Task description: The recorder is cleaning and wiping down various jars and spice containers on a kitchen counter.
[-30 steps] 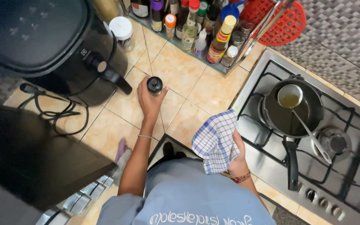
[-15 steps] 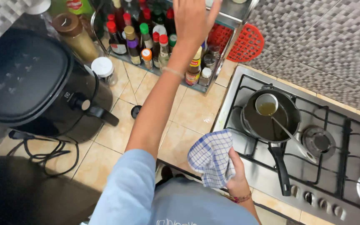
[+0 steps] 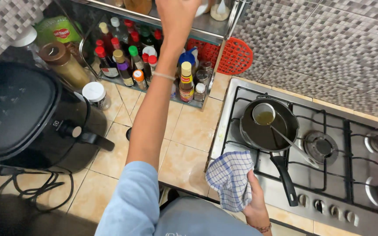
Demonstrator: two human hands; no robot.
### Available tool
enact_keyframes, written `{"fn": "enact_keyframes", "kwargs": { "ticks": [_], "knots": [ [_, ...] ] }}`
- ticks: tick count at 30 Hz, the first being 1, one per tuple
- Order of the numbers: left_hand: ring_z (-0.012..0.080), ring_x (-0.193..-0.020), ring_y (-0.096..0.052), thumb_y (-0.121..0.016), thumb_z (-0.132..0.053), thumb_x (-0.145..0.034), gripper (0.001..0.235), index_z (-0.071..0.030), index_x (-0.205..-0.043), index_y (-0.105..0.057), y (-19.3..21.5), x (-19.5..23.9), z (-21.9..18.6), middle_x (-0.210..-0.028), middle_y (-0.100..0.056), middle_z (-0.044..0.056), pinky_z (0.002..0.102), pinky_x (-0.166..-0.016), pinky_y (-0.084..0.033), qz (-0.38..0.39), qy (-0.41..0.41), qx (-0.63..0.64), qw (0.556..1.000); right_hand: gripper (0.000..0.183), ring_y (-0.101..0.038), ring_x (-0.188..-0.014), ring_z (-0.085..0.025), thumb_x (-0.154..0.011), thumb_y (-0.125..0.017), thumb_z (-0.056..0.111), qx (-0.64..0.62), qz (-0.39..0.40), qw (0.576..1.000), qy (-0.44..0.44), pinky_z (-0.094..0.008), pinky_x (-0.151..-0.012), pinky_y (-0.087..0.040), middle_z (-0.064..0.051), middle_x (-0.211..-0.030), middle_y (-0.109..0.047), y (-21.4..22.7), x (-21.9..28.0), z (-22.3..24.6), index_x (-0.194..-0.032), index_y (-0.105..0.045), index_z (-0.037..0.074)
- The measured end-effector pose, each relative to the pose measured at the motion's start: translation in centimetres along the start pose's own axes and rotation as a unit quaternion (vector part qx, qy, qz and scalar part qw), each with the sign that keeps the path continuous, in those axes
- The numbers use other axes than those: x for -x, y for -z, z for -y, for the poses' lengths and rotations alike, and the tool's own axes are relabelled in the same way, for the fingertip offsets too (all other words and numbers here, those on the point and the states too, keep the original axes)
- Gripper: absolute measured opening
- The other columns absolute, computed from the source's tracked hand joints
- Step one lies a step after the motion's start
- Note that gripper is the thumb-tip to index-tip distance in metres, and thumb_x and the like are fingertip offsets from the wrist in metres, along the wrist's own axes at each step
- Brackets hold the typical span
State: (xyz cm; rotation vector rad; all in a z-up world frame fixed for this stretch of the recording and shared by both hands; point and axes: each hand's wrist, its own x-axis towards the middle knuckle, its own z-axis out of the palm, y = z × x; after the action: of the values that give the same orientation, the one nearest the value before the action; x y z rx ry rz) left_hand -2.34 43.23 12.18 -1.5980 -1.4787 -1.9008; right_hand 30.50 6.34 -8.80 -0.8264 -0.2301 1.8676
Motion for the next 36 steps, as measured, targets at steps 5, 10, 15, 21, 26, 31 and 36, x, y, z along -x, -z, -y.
{"fn": "enact_keyframes", "kwargs": {
  "ticks": [5,10,15,21,26,31,36],
  "knots": [
    [0.0163,-0.105,-0.064,-0.078,-0.017,-0.097,0.067,-0.009,-0.141,-0.029,14.3,4.8,-10.4,-0.124,-0.062,0.011,0.033,-0.094,-0.053,0.033,0.167,0.479,0.861,0.057,-0.056,-0.13,-0.03,-0.104,-0.042,0.036,0.037,0.024,0.999,0.029,-0.046,-0.109,-0.043,-0.014,-0.145,-0.057,-4.0,-1.4,0.2,-0.149,-0.046,0.002],
    [0.017,-0.121,-0.06,-0.064,-0.023,-0.102,0.062,0.001,-0.152,-0.034,21.7,14.7,-12.7,-0.134,-0.058,0.009,0.032,-0.105,-0.048,0.06,0.379,0.5,0.777,0.051,-0.056,-0.13,-0.026,-0.104,-0.053,0.024,0.256,0.107,0.928,0.249,-0.039,-0.112,-0.044,-0.013,-0.143,-0.058,-12.3,-0.6,-1.0,-0.149,-0.048,0.001],
    [0.0174,-0.13,-0.052,-0.052,-0.028,-0.109,0.058,0.007,-0.154,-0.043,26.0,21.6,-14.4,-0.141,-0.058,0.011,0.031,-0.113,-0.04,0.127,0.374,0.405,0.825,0.05,-0.055,-0.117,-0.033,-0.083,-0.07,-0.001,0.585,0.199,0.583,0.527,-0.037,-0.103,-0.046,-0.019,-0.133,-0.049,-19.2,0.3,-2.5,-0.131,-0.063,0.008],
    [0.0191,-0.139,-0.049,-0.054,-0.031,-0.106,0.064,0.007,-0.154,-0.035,29.8,23.5,-15.5,-0.147,-0.052,0.013,0.032,-0.121,-0.035,0.059,0.307,0.373,0.873,0.053,-0.059,-0.116,-0.033,-0.082,-0.063,-0.011,0.53,0.225,0.65,0.496,-0.039,-0.102,-0.049,-0.018,-0.134,-0.051,-20.4,1.8,-4.3,-0.132,-0.061,0.004],
    [0.0221,-0.125,-0.061,-0.055,-0.037,-0.105,0.066,0.007,-0.152,-0.039,31.4,23.7,-16.0,-0.139,-0.059,0.014,0.037,-0.111,-0.047,0.045,0.369,0.432,0.822,0.054,-0.055,-0.109,-0.034,-0.069,-0.076,-0.001,0.532,0.336,0.527,0.571,-0.043,-0.097,-0.049,-0.014,-0.119,-0.05,-20.1,2.0,-4.5,-0.122,-0.068,0.01],
    [0.0186,-0.134,-0.055,-0.064,-0.044,-0.102,0.074,0.006,-0.153,-0.042,32.0,25.2,-15.7,-0.143,-0.057,0.012,0.034,-0.116,-0.043,0.007,0.341,0.445,0.828,0.055,-0.056,-0.109,-0.034,-0.072,-0.071,-0.004,0.551,0.315,0.57,0.521,-0.043,-0.096,-0.05,-0.016,-0.122,-0.05,-21.4,3.0,-4.0,-0.125,-0.069,0.01],
    [0.0214,-0.129,-0.058,-0.083,-0.034,-0.093,0.078,0.008,-0.149,-0.047,33.5,24.2,-17.0,-0.138,-0.059,0.012,0.037,-0.116,-0.045,0.021,0.342,0.446,0.827,0.062,-0.054,-0.106,-0.034,-0.06,-0.072,0.002,0.537,0.423,0.485,0.545,-0.045,-0.097,-0.049,-0.014,-0.115,-0.048,-20.1,2.6,-3.5,-0.121,-0.069,0.01]
  ]
}}
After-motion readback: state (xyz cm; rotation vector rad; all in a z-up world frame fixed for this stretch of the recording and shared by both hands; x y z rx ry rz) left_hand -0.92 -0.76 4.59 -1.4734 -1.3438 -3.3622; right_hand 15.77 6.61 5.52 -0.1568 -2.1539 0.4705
